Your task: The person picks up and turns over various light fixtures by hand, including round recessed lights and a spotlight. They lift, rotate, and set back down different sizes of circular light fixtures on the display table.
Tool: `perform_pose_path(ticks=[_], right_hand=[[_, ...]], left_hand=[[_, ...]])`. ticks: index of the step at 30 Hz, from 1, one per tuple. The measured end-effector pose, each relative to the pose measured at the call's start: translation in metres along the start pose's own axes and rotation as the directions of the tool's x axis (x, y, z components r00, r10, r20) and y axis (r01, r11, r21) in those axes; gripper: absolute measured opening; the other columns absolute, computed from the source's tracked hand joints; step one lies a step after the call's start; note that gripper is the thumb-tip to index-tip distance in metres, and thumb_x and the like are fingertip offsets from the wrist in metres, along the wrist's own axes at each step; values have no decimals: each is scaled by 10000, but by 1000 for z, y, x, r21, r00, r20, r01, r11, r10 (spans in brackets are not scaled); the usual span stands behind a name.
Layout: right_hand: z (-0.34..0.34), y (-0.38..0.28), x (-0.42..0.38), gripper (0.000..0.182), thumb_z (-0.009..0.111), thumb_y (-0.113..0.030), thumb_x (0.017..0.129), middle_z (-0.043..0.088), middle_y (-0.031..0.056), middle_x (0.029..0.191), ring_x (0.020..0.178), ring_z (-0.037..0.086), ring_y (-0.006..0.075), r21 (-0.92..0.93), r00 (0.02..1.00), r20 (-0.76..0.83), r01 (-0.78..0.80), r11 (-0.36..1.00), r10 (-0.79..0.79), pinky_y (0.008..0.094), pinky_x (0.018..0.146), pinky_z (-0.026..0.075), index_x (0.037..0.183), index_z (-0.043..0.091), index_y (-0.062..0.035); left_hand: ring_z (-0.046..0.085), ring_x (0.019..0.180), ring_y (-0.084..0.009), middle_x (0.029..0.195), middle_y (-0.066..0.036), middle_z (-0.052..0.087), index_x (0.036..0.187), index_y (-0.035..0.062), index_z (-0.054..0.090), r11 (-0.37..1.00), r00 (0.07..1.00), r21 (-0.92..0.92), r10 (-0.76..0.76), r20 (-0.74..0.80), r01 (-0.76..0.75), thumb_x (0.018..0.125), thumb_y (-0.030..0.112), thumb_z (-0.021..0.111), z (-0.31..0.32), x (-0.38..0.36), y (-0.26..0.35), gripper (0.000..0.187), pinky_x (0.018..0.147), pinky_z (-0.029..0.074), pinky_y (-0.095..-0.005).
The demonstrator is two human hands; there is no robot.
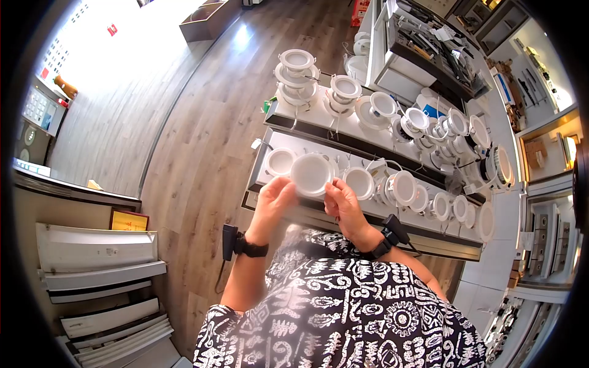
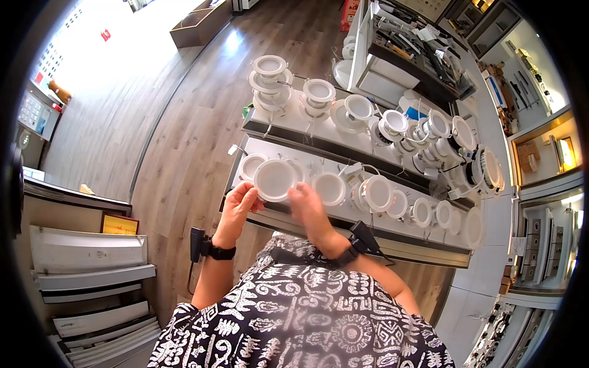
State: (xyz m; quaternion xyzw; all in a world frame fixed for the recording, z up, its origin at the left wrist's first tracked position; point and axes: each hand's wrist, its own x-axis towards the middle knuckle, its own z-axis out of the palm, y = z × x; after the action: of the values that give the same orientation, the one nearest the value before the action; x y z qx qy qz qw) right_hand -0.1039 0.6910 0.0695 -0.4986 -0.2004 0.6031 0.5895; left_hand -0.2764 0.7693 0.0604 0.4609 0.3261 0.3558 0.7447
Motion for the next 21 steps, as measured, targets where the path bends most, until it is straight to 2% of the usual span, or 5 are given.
perform_pose_path(ticks=[5, 8, 11, 15, 21], right_hand=[[4, -5, -4, 295, 586, -240, 928, 412, -89, 648, 525, 312, 0, -151, 1000, -2, 27, 988, -27, 180, 469, 234, 1143, 485, -65], [-9, 5, 1, 530, 622, -234, 893, 556, -20, 842, 751, 505, 54, -303, 998, 59, 52, 951, -36, 218, 659, 429, 1306, 400, 14], [-15, 14, 2, 639, 628, -224, 896, 582, 62, 975, 882, 557, 109, -379, 969, 165, 235, 895, -184, 268, 769, 469, 1380, 293, 24], [-16, 2, -8, 692, 613, -236, 907, 553, 135, 1110, 971, 568, 148, -392, 952, 142, 307, 868, -272, 293, 845, 474, 1417, 222, 21], [-21, 0, -18, 594, 587, -201, 921, 551, 138, 1121, 958, 578, 160, -309, 966, 164, 244, 919, -202, 294, 830, 502, 1387, 297, 25]], left_hand=[[557, 600, -35, 709, 33, 583, 860, 57, 573, 994, 998, 105, 37, -56, -31, 949, 183, 550, 8, -2, 3, 156, 540, 389, -178], [554, 554, -44, 687, 25, 587, 831, 62, 566, 983, 997, 180, 44, -64, -32, 936, 174, 559, 0, 0, 0, 153, 511, 386, -180], [557, 535, -57, 659, 11, 590, 821, 68, 571, 996, 984, 85, 48, -172, -34, 921, 167, 571, -22, 9, -9, 140, 507, 400, -185], [554, 537, -69, 660, -2, 603, 827, 82, 572, 988, 921, -19, 136, -365, -154, 923, 168, 567, -55, 37, -28, 129, 514, 420, -192], [572, 557, -83, 670, -8, 602, 837, 91, 547, 991, 904, -43, 100, -417, -129, 931, 174, 560, -65, 71, -55, 126, 518, 420, -196]])
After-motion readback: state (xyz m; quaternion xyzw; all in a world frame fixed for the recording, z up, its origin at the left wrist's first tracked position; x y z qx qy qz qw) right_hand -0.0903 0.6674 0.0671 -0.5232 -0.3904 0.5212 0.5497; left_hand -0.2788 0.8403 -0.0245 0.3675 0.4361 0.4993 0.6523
